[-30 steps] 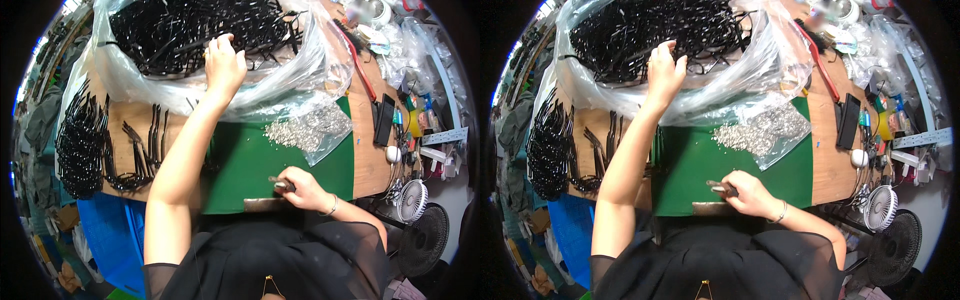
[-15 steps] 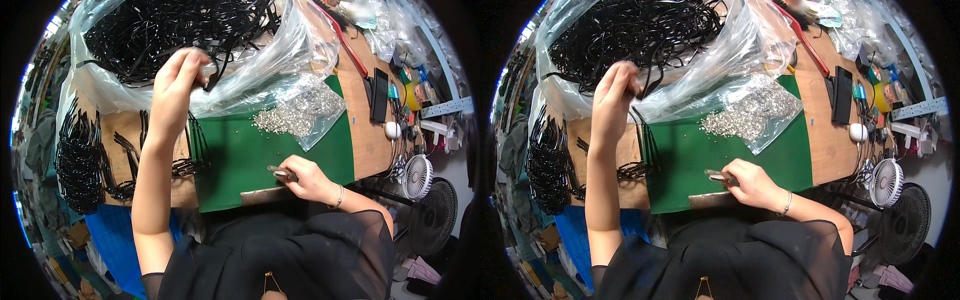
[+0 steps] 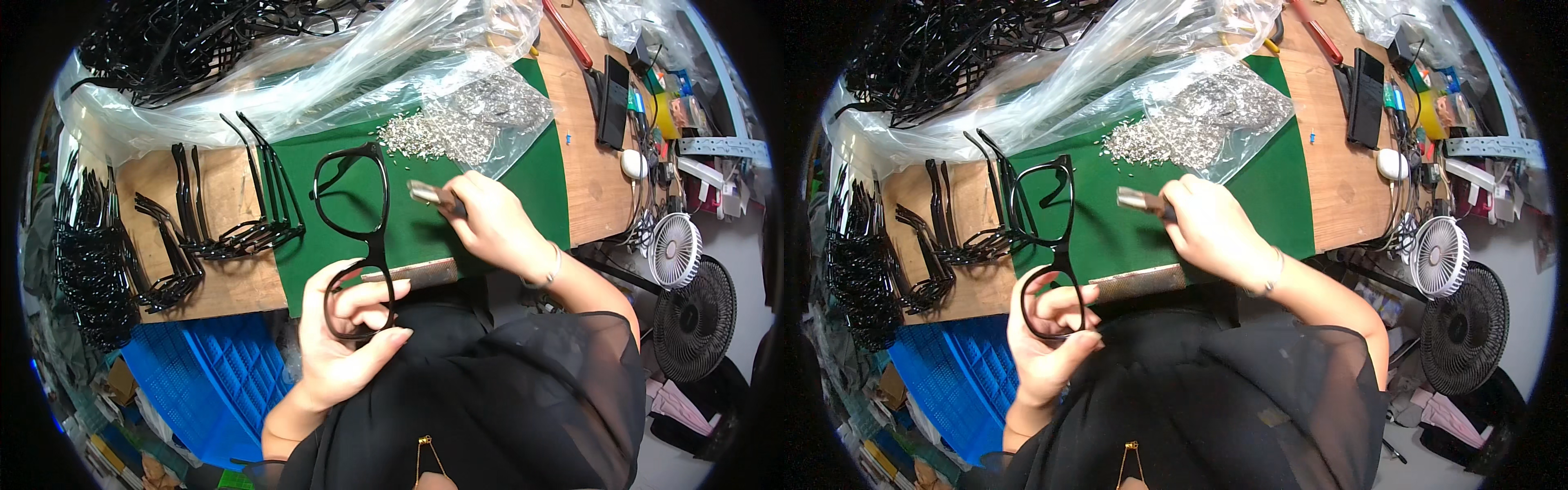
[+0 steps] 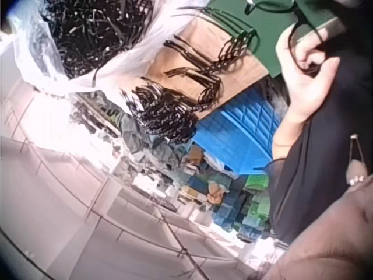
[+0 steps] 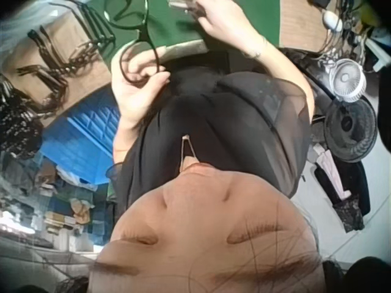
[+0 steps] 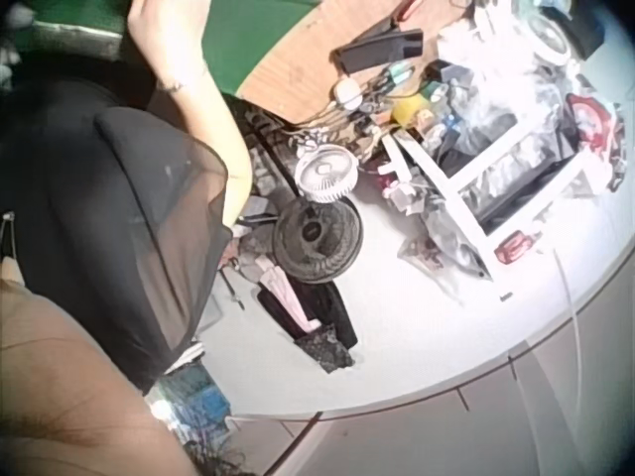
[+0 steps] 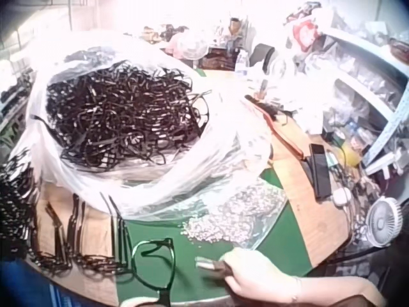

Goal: The person uses pliers to attach small metal components to the temples of black eyeglass frames. They repeatedly pick up frames from a plastic bag, apply the components, and place the finished frames on the table.

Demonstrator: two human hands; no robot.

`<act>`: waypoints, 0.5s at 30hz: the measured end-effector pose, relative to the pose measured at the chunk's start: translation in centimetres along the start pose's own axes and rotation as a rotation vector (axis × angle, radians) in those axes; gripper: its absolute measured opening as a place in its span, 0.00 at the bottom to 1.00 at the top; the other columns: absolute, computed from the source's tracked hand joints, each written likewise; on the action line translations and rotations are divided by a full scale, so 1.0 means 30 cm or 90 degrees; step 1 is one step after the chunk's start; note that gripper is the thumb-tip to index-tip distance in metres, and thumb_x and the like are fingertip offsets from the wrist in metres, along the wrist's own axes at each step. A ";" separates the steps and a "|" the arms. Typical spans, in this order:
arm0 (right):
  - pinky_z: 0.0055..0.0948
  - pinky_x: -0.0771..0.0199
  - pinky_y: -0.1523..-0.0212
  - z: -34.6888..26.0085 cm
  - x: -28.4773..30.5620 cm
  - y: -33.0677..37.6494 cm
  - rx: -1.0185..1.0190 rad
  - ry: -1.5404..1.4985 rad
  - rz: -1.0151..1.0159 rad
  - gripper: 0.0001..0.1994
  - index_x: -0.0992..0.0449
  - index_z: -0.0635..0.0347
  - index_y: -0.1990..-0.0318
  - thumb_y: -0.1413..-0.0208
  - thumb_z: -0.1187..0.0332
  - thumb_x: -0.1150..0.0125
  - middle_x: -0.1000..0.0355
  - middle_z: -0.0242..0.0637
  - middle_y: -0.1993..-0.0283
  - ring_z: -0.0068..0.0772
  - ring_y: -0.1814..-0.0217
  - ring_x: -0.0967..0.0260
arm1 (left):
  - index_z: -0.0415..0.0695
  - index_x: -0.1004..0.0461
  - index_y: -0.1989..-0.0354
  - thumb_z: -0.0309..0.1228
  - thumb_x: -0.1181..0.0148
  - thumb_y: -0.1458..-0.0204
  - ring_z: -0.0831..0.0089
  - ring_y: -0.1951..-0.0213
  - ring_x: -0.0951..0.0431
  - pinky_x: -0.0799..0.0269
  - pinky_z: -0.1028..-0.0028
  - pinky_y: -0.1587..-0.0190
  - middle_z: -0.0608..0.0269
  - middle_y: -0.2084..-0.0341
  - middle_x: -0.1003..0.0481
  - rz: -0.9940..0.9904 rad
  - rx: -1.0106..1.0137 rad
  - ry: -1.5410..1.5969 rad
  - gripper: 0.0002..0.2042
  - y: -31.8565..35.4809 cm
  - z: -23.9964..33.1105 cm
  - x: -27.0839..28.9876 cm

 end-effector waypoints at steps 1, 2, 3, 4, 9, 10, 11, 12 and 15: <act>0.39 0.34 0.67 0.026 -0.036 -0.026 -0.039 -0.022 -0.022 0.07 0.34 0.63 0.71 0.59 0.74 0.44 0.35 0.45 0.73 0.47 0.70 0.35 | 0.37 0.55 0.44 0.13 0.40 0.61 0.82 0.71 0.31 0.33 0.83 0.63 0.46 0.58 0.30 0.009 -0.023 -0.002 0.36 0.003 -0.011 -0.011; 0.39 0.34 0.67 0.033 -0.058 -0.036 -0.035 0.012 -0.018 0.07 0.34 0.63 0.71 0.59 0.73 0.45 0.35 0.45 0.74 0.46 0.70 0.35 | 0.38 0.56 0.42 0.14 0.40 0.61 0.82 0.72 0.32 0.32 0.82 0.62 0.46 0.58 0.30 0.024 -0.053 -0.025 0.38 0.005 -0.004 -0.022; 0.39 0.34 0.67 0.036 -0.070 -0.042 -0.033 0.048 -0.015 0.06 0.34 0.64 0.72 0.59 0.73 0.45 0.35 0.45 0.75 0.46 0.70 0.35 | 0.39 0.60 0.40 0.13 0.41 0.60 0.81 0.72 0.31 0.31 0.81 0.62 0.46 0.60 0.30 0.048 -0.066 -0.001 0.40 0.013 -0.005 -0.026; 0.39 0.34 0.68 0.037 -0.073 -0.038 -0.038 0.059 -0.018 0.06 0.34 0.64 0.73 0.59 0.72 0.45 0.35 0.45 0.75 0.46 0.70 0.35 | 0.40 0.63 0.40 0.13 0.42 0.60 0.80 0.73 0.31 0.30 0.80 0.62 0.46 0.60 0.30 0.047 -0.107 0.029 0.41 0.018 -0.003 -0.024; 0.40 0.34 0.68 0.030 -0.072 -0.044 -0.040 0.054 -0.031 0.06 0.34 0.64 0.74 0.58 0.71 0.46 0.35 0.45 0.75 0.46 0.70 0.35 | 0.45 0.70 0.38 0.15 0.40 0.60 0.74 0.76 0.28 0.29 0.79 0.69 0.44 0.63 0.30 0.061 -0.189 0.128 0.47 0.024 0.011 0.028; 0.40 0.34 0.67 0.037 -0.079 -0.048 -0.031 0.049 -0.010 0.06 0.34 0.64 0.74 0.58 0.71 0.46 0.34 0.45 0.75 0.47 0.71 0.35 | 0.47 0.73 0.38 0.16 0.37 0.63 0.74 0.76 0.28 0.29 0.77 0.68 0.44 0.61 0.32 0.078 -0.157 0.139 0.51 0.025 0.015 0.033; 0.40 0.35 0.67 0.039 -0.080 -0.048 -0.056 0.035 -0.012 0.06 0.34 0.64 0.74 0.57 0.72 0.46 0.35 0.45 0.75 0.47 0.70 0.35 | 0.48 0.74 0.38 0.15 0.36 0.65 0.74 0.76 0.28 0.29 0.76 0.67 0.43 0.60 0.32 0.030 -0.184 0.134 0.53 0.018 0.018 0.029; 0.40 0.35 0.67 0.038 -0.079 -0.046 -0.082 0.021 -0.013 0.06 0.34 0.64 0.73 0.57 0.72 0.46 0.35 0.45 0.75 0.47 0.69 0.36 | 0.49 0.74 0.38 0.15 0.35 0.66 0.73 0.76 0.28 0.29 0.75 0.66 0.43 0.58 0.33 -0.020 -0.210 0.128 0.55 0.005 0.017 0.025; 0.40 0.36 0.67 0.019 -0.094 -0.042 -0.092 0.057 0.015 0.06 0.33 0.64 0.73 0.57 0.72 0.45 0.36 0.45 0.75 0.48 0.69 0.36 | 0.52 0.77 0.38 0.12 0.35 0.69 0.73 0.75 0.28 0.28 0.72 0.64 0.41 0.54 0.37 -0.093 -0.238 0.142 0.58 -0.016 0.015 0.003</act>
Point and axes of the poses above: each hand's wrist, its own y-axis away from the middle knuckle, its own x-axis out of the back of the hand, z = x × y, the point moved 4 cm from there along -y, towards the middle knuckle
